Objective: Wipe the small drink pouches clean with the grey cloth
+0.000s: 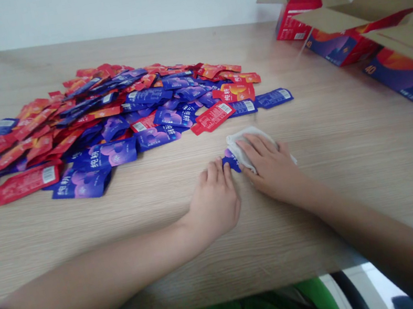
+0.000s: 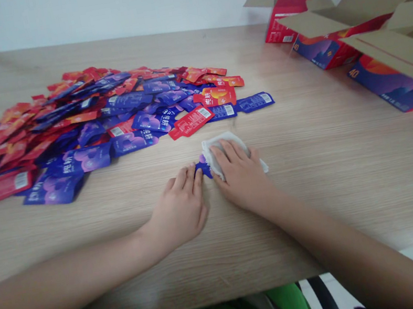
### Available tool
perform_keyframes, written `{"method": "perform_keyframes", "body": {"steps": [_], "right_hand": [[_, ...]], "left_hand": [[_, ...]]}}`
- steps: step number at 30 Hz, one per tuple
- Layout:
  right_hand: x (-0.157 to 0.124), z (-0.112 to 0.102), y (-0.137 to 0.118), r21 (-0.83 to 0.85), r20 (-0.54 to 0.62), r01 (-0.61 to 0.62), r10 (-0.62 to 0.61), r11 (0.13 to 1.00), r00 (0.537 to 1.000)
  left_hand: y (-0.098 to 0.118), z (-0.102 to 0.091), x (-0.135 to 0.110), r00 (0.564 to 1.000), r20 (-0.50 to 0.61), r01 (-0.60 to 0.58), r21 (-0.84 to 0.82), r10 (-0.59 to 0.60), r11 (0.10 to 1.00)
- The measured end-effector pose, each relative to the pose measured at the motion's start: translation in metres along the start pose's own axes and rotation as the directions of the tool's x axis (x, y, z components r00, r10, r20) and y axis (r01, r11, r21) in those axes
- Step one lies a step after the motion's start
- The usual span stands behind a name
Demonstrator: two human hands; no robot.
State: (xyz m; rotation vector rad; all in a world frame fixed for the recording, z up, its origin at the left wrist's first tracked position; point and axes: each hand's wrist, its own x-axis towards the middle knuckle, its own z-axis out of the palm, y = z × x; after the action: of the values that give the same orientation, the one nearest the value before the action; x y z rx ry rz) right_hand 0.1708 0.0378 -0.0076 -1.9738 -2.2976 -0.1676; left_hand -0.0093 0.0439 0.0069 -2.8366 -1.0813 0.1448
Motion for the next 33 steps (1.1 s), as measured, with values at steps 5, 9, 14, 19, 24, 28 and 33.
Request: {"method": "perform_keyframes", "body": {"steps": [5, 9, 14, 19, 24, 28, 33], "right_hand": [[0.006, 0.003, 0.018, -0.003, -0.013, -0.186, 0.186, 0.983, 0.982], [0.003, 0.004, -0.003, -0.014, -0.045, -0.071, 0.07, 0.997, 0.997], [-0.003, 0.0, -0.023, 0.016, -0.012, 0.125, -0.125, 0.992, 0.992], [0.002, 0.001, 0.006, 0.006, -0.018, -0.075, 0.075, 0.997, 0.997], [0.006, 0.004, 0.008, 0.002, -0.044, -0.135, 0.135, 0.991, 0.99], [0.001, 0.004, -0.016, 0.008, -0.043, 0.072, -0.071, 0.997, 0.997], [0.0, 0.0, -0.01, 0.039, -0.011, 0.087, -0.087, 0.995, 0.996]], "left_hand": [[0.0, 0.002, 0.0, 1.0, -0.003, -0.012, 0.004, 0.012, 1.0], [0.001, 0.0, 0.0, 1.0, -0.002, 0.001, -0.002, -0.001, 1.0], [0.0, -0.002, 0.0, 1.0, -0.008, -0.019, -0.019, 0.019, 1.0], [0.0, 0.0, 0.0, 1.0, -0.007, -0.007, -0.006, 0.007, 1.0], [0.001, 0.001, 0.0, 1.0, 0.0, -0.005, 0.002, 0.005, 1.0], [0.0, -0.001, 0.0, 1.0, -0.007, -0.008, 0.0, 0.008, 1.0], [0.0, 0.0, 0.0, 1.0, -0.021, -0.006, -0.002, 0.006, 1.0]]}}
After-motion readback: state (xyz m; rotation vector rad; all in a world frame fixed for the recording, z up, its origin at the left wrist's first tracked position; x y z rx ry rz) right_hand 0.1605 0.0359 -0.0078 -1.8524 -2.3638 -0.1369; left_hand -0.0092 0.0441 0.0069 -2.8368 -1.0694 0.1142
